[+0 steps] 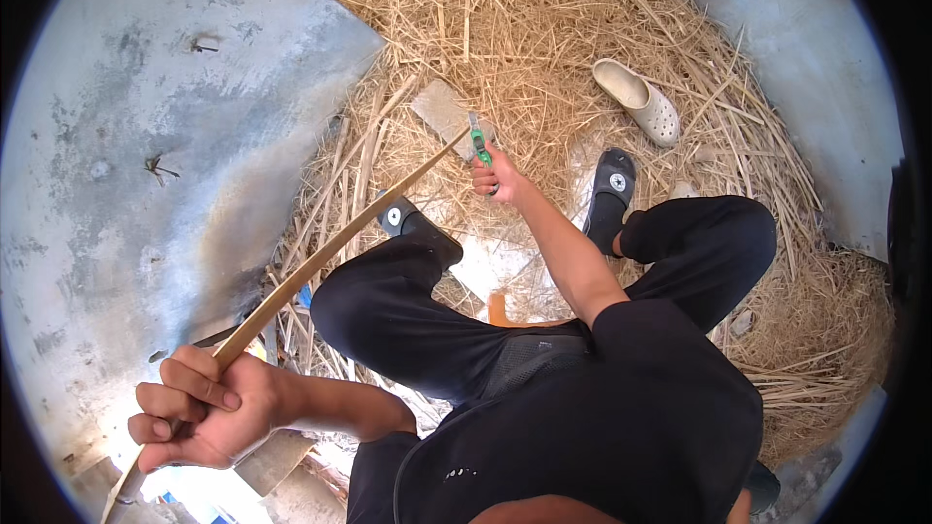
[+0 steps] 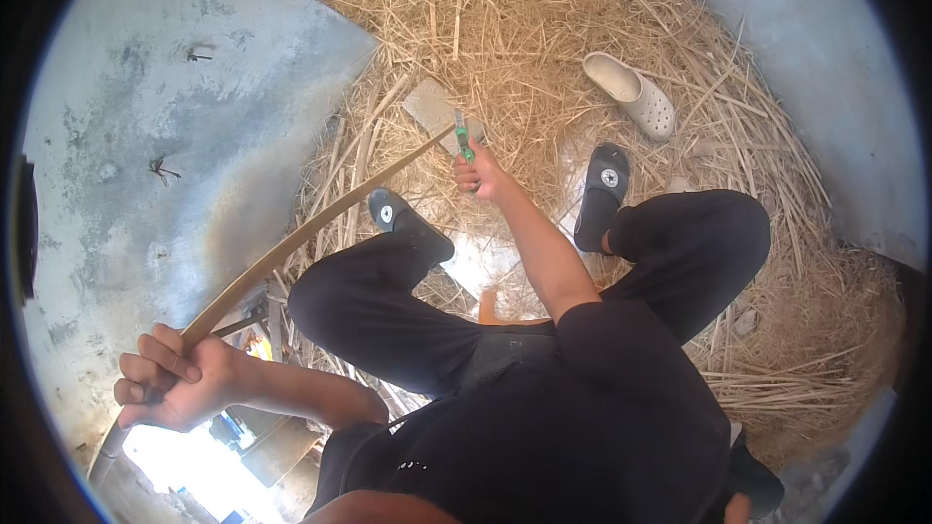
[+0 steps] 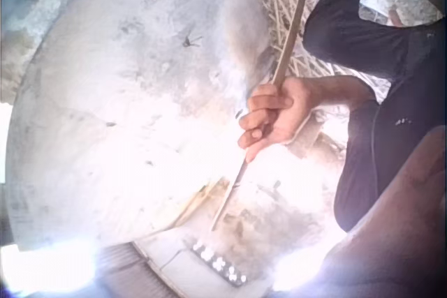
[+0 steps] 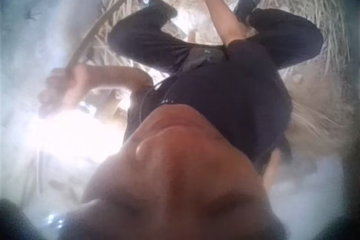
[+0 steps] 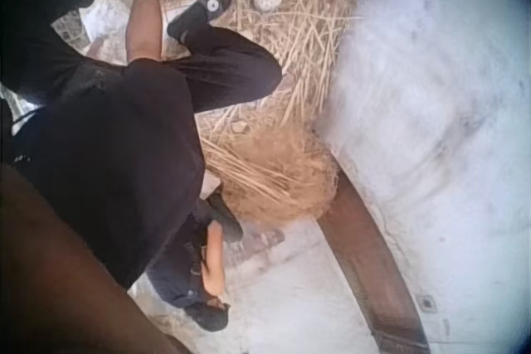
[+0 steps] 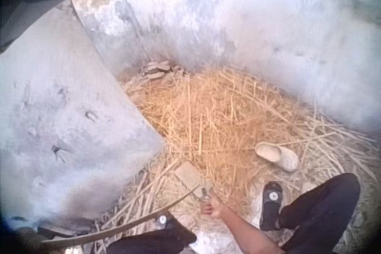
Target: The person holds a bamboo strip and uses a small green-handled knife to shave thin layers off its surface.
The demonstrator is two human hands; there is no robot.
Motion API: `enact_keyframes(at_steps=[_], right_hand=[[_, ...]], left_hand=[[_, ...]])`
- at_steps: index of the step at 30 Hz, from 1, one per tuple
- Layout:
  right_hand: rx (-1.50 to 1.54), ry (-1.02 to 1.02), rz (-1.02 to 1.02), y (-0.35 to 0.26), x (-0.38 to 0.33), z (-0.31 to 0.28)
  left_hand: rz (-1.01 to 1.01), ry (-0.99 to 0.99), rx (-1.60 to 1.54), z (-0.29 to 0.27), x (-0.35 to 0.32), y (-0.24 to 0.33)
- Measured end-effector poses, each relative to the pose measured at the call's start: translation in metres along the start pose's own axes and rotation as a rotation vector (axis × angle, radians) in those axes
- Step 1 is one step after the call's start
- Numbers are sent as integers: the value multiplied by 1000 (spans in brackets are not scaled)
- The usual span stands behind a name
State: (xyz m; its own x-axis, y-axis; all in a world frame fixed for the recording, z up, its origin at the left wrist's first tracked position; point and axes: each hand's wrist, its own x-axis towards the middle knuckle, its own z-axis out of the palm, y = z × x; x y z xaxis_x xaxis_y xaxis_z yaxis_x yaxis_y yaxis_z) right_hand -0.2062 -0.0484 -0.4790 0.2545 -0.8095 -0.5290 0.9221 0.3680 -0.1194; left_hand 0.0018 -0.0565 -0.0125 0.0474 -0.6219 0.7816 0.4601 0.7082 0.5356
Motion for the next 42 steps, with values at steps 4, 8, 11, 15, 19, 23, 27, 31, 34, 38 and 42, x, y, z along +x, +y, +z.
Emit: enact_keyframes(at_steps=[4, 8, 11, 15, 19, 23, 27, 31, 34, 38, 42], right_hand=[[-277, 173, -373, -16, -23, 22], [-1280, 722, -1196, -13, -44, 53], [-1684, 850, -520, 0, -49, 47], [-1719, 1017, -446, 18, 0, 11], [-1205, 787, -552, -10, 51, -33], [-210, 237, -270, -43, 17, 7], [-542, 519, -672, -76, -12, 70], [-1190, 708, -1322, -54, -38, 88], [-1646, 908, -608, -2, -28, 13], [-1585, 813, -204, 26, -27, -18], [-1384, 968, -483, 25, -1, -14]], left_hand=[[-18, 2, 46, -5, -2, 3], [2, 63, 85, 1, -7, 5], [-18, -16, -31, 1, -6, 2], [84, 9, 159, 3, -4, 5], [28, 73, 97, 18, 2, -5], [14, 182, 250, 17, 1, -2], [40, 190, 274, 10, 7, -9], [24, 174, 237, 7, 7, -5], [11, 161, 166, 17, 11, -7], [58, 244, 277, 23, 1, -6], [6, 53, 99, 9, 1, -5]])
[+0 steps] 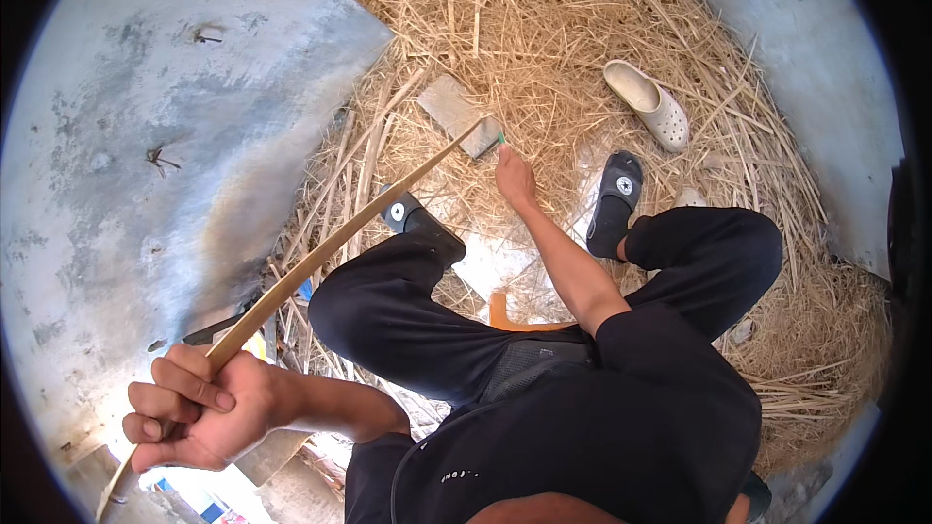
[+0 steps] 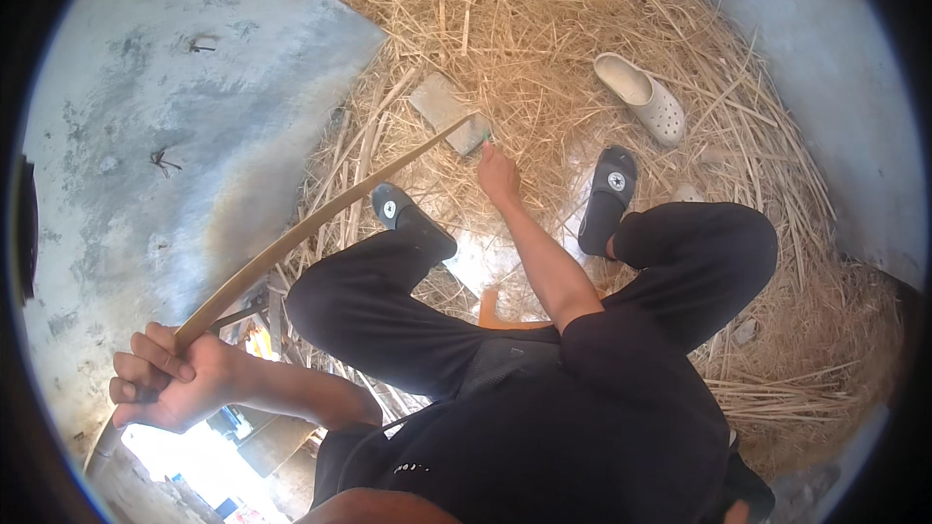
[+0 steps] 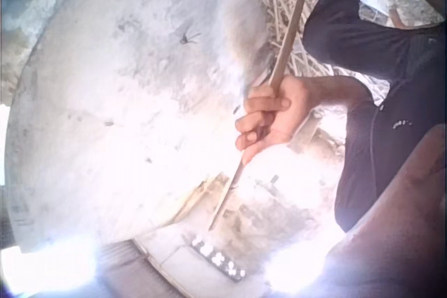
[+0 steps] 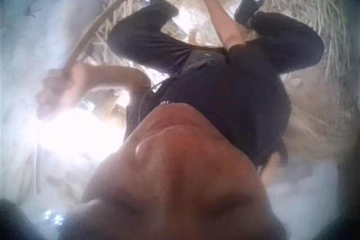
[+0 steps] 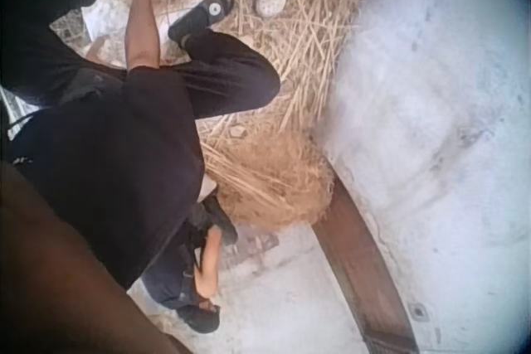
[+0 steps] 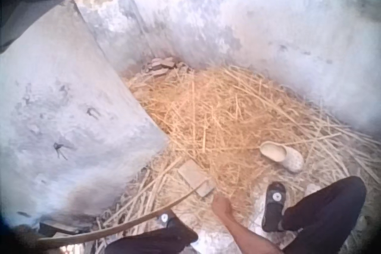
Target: The person holds a bamboo strip and uses a small green-handled knife to shave thin layers off its surface.
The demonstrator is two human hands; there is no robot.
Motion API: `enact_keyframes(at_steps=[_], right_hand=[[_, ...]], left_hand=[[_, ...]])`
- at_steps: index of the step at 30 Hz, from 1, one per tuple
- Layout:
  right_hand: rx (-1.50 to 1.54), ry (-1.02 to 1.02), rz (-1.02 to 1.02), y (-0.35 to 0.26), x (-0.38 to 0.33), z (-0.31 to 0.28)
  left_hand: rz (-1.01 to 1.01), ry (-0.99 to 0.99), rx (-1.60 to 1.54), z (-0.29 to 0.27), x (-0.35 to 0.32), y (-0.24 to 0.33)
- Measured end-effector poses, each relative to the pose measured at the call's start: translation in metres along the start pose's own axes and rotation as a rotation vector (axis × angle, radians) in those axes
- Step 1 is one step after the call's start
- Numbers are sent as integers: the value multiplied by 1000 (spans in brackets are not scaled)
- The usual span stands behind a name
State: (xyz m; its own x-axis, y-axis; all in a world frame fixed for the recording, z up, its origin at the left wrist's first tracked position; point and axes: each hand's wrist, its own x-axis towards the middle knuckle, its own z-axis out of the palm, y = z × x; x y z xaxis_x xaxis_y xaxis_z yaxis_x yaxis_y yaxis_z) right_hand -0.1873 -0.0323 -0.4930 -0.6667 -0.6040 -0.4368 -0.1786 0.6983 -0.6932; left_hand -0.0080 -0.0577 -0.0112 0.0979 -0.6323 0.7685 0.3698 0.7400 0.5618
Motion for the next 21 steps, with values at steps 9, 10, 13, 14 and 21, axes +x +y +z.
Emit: enact_keyframes(at_steps=[9, 10, 13, 14, 21], right_hand=[[-350, -11, -84, -4, 5, -22], [-326, -12, -84, -9, 8, -21], [-248, 5, -64, -18, 10, -27], [-199, 34, -33, -30, 6, -30], [-157, 40, -396, -73, -7, -58]], left_hand=[[-97, -69, -181, -1, 6, -2], [-75, -63, -134, -1, 7, -1], [-27, -84, -101, -2, 3, -1], [-35, -40, -103, -2, 3, -2], [-57, 17, -68, -2, 4, 3]])
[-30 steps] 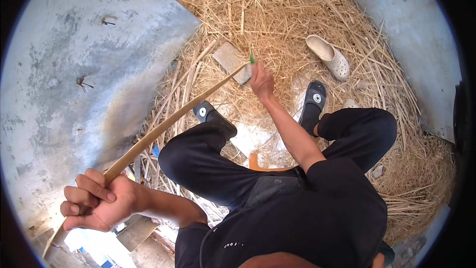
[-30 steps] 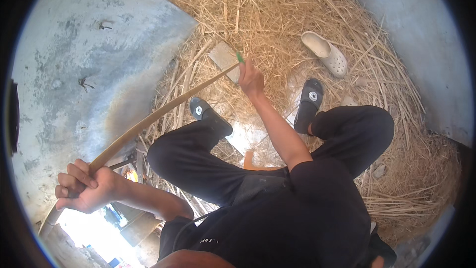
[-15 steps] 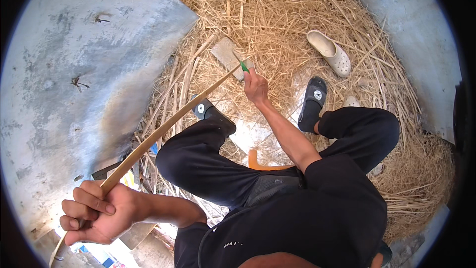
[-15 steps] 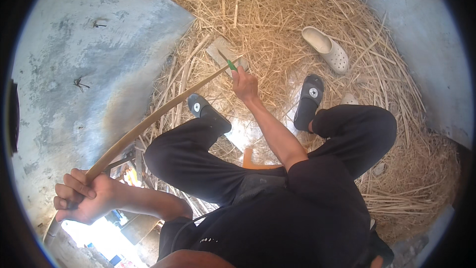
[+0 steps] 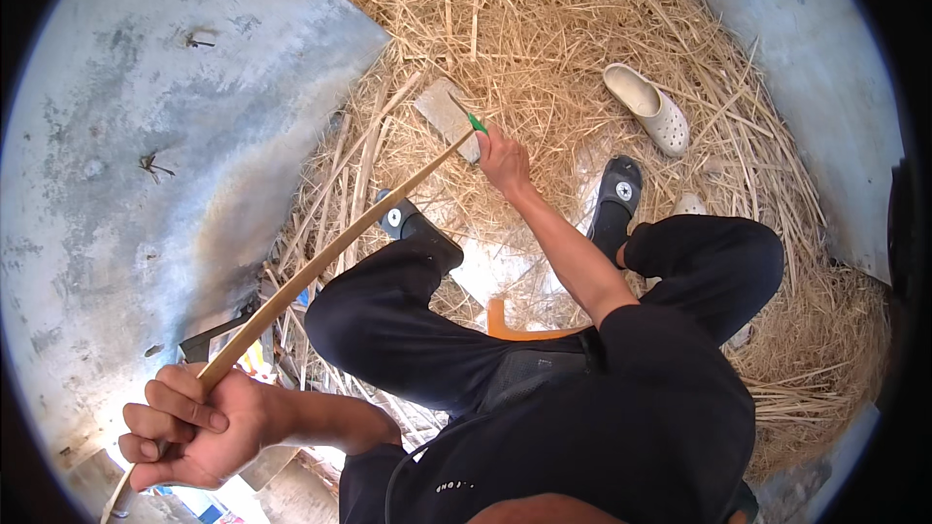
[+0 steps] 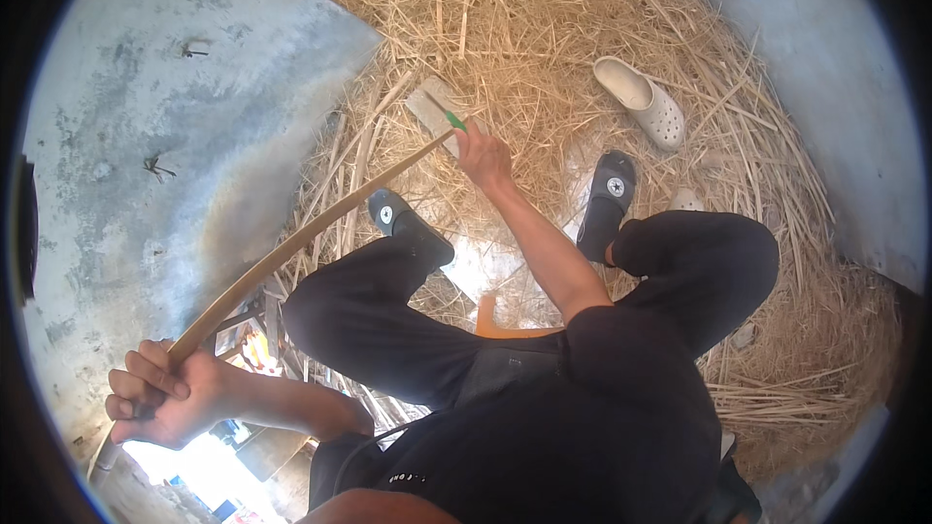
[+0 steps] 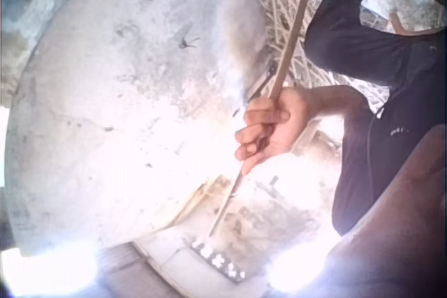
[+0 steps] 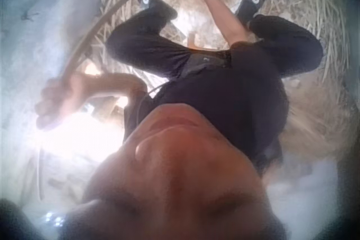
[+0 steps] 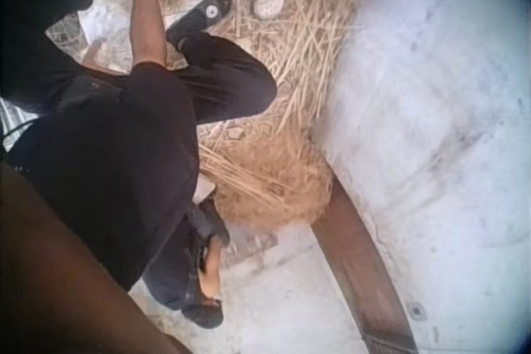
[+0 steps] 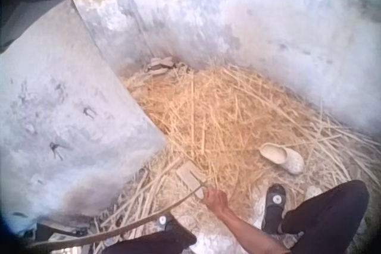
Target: The person holds a bamboo strip and uses a small green-handled knife to shave thin layers off its surface.
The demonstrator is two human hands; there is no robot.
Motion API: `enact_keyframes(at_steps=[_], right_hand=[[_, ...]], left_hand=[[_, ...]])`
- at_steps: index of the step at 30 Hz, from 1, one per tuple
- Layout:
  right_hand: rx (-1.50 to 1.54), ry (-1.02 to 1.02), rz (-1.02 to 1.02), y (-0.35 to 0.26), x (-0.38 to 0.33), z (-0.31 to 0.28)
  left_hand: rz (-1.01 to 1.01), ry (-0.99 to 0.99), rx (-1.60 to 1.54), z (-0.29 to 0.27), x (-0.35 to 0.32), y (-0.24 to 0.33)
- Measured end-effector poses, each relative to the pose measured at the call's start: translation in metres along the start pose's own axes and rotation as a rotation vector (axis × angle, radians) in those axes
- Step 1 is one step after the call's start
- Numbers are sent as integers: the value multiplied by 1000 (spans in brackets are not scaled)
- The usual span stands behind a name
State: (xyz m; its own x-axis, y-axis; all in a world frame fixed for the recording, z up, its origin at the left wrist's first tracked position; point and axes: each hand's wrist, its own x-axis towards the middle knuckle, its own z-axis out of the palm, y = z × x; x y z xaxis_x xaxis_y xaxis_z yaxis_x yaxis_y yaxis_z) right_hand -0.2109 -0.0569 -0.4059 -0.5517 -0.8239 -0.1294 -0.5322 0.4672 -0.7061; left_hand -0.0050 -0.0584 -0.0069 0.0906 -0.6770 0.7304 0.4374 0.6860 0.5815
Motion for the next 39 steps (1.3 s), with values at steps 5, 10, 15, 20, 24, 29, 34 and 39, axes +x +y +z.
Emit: enact_keyframes(at_steps=[5, 10, 15, 20, 24, 29, 34, 39], right_hand=[[-269, -90, 235, 74, 10, 59], [-229, -158, 277, 78, -9, 53], [-292, -156, 246, 70, -3, 67], [319, -542, 425, 109, -5, 59], [471, -130, 237, 93, -19, 55], [-54, -25, 67, 48, -26, 42], [-154, -173, 213, 95, -33, 83], [69, -12, 294, 91, -32, 66]], left_hand=[[-45, -56, 53, -30, 15, 3], [-95, -36, 32, -60, 35, -3], [-6, 145, 188, -61, 39, -3], [50, 444, 545, -63, 54, -3], [144, 450, 710, -31, 45, -16], [171, 416, 662, -14, 41, -7], [77, 259, 493, -10, 40, 1], [168, 384, 673, -1, 36, -10]])
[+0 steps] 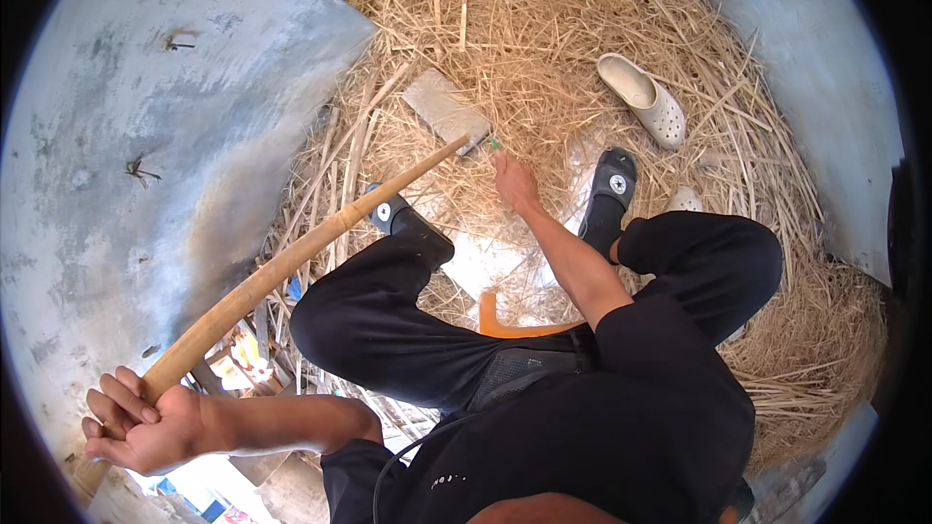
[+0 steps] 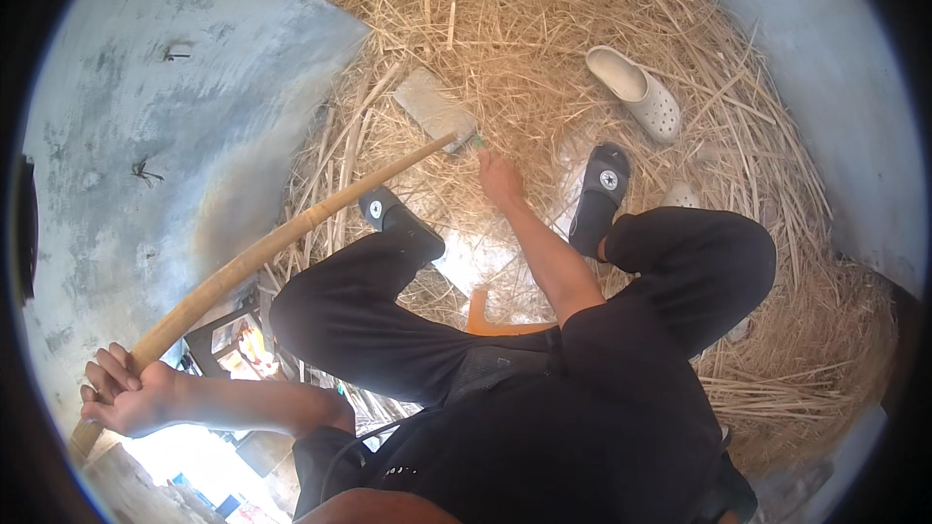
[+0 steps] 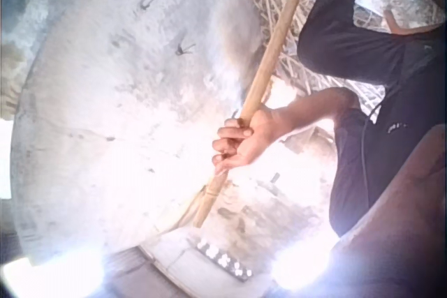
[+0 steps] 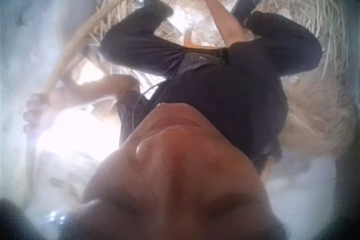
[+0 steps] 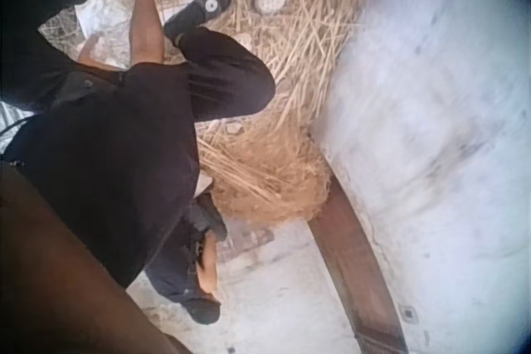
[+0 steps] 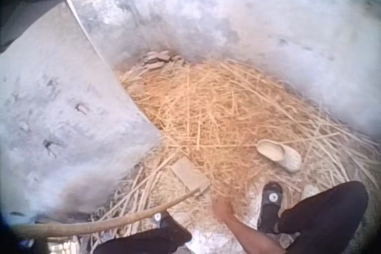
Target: The person holds a bamboo strip and uses a small green-handled knife to shave thin layers off its surface.
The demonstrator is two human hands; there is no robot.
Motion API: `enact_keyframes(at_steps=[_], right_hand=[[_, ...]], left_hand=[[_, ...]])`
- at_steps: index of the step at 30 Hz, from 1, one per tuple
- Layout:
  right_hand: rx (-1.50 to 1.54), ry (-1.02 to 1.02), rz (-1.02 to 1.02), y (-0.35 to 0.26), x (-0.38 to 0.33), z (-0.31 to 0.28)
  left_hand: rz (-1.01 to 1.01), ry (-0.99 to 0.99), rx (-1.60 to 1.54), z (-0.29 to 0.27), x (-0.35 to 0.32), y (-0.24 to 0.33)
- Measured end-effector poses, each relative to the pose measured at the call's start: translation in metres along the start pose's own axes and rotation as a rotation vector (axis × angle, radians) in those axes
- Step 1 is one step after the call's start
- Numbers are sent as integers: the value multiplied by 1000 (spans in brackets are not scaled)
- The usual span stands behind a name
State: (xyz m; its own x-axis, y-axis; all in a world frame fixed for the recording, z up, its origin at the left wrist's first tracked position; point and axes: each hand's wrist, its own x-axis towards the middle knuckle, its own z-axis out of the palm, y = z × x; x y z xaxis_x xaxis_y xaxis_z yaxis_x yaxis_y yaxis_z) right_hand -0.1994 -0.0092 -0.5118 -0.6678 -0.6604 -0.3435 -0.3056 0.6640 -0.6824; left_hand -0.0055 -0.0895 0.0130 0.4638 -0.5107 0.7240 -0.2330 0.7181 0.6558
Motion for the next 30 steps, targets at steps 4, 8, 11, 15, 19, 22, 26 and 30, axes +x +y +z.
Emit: enact_keyframes(at_steps=[4, 8, 11, 15, 19, 22, 26, 30], right_hand=[[30, -162, -83, -41, -18, -36], [-125, -146, -50, -9, -10, 13], [-166, -152, 85, 2, -17, 39], [158, 19, 256, -30, -30, 27], [373, 167, -78, -51, -48, 3], [384, 77, -280, -77, -60, -9], [-41, -28, 43, -7, -23, 52], [-168, -99, 77, -6, -23, 36]], left_hand=[[21, -86, -50, -14, 4, 5], [0, -36, -53, -2, -7, 14], [7, 5, -51, 7, -16, 18], [62, 35, 31, 1, -21, 21], [80, 18, 4, -8, -14, 16], [103, 109, 32, 1, -16, 14], [80, 8, 35, 0, -13, 12], [79, -4, 10, -10, -11, 18]])
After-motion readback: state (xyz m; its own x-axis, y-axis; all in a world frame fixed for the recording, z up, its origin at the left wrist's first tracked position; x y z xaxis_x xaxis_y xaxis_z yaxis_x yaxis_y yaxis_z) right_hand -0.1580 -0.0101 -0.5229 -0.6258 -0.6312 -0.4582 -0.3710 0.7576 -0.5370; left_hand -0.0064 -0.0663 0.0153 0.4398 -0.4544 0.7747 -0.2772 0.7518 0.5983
